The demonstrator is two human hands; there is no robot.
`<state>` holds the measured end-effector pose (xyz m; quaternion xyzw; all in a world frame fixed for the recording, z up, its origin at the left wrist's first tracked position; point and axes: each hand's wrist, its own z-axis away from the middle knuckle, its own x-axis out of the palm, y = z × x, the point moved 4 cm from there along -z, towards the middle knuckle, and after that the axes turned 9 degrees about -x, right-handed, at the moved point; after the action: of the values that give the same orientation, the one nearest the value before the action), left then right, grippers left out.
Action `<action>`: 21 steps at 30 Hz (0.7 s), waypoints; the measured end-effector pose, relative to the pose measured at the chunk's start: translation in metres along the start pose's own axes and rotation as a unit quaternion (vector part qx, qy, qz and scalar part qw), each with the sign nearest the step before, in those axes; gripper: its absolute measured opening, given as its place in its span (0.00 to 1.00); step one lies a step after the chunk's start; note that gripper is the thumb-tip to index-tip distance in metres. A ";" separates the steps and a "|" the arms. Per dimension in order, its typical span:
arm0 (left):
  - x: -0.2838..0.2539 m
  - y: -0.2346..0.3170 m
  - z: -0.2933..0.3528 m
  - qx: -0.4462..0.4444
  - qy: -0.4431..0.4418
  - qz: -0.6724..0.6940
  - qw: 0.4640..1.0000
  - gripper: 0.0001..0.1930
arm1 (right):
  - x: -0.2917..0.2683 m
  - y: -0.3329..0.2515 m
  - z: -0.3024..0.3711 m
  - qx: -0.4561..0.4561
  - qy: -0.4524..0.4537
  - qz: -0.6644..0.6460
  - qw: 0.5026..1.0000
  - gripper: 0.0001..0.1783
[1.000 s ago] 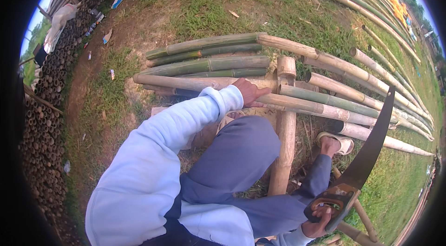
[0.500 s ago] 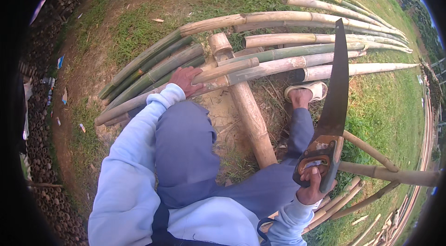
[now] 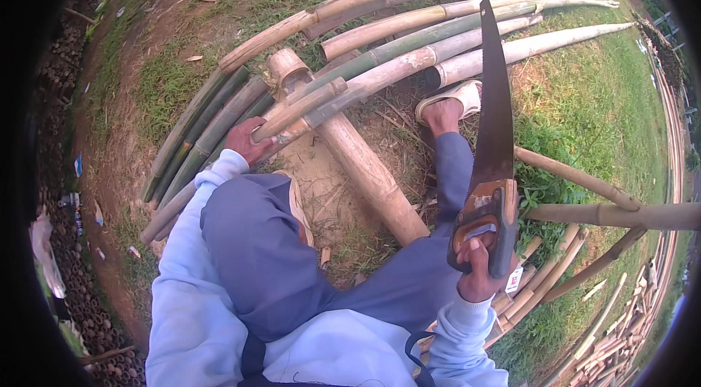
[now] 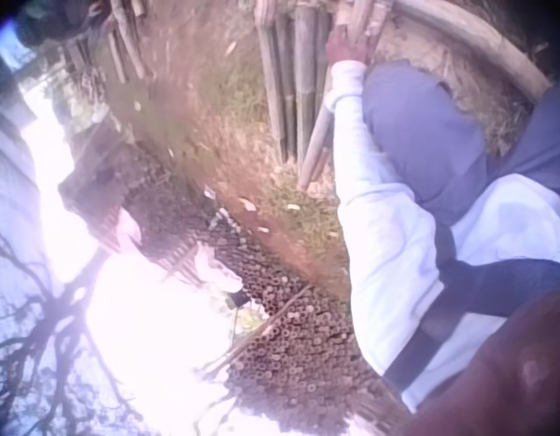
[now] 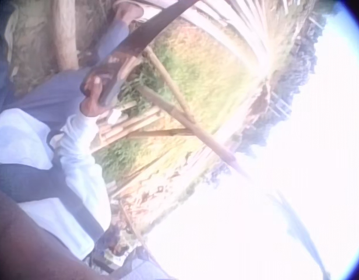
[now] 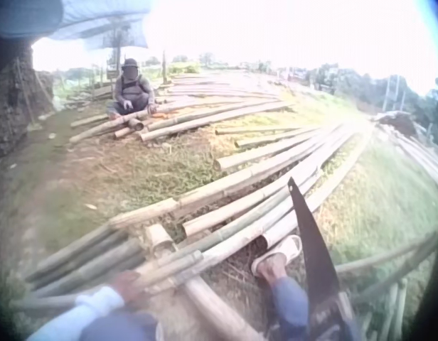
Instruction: The person uses a machete to cut bamboo poles into shorter sections. They repeatedly position each pole on a wooden support, strike it with the machete, and move the cut pieces aside.
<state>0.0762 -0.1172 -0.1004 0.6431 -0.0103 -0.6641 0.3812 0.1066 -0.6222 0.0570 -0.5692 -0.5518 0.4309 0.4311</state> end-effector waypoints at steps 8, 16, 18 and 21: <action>0.007 0.015 0.000 -0.020 -0.026 -0.044 0.998 0.45 | 0.003 0.001 -0.003 0.014 -0.004 0.004 1.000 0.09; 0.004 0.027 -0.012 -0.132 -0.123 -0.171 0.969 0.41 | 0.010 -0.006 0.001 0.004 -0.053 0.026 0.998 0.09; 0.002 0.025 -0.012 -0.130 -0.124 -0.182 0.967 0.37 | 0.014 -0.009 0.007 0.015 -0.075 0.040 0.996 0.10; -0.002 0.013 -0.005 -0.106 -0.121 -0.181 0.970 0.33 | 0.021 -0.011 0.016 0.027 -0.139 0.054 0.988 0.11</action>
<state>0.0865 -0.1227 -0.0930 0.5050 0.1308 -0.7922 0.3166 0.0889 -0.6007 0.0629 -0.5206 -0.5631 0.5432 0.3419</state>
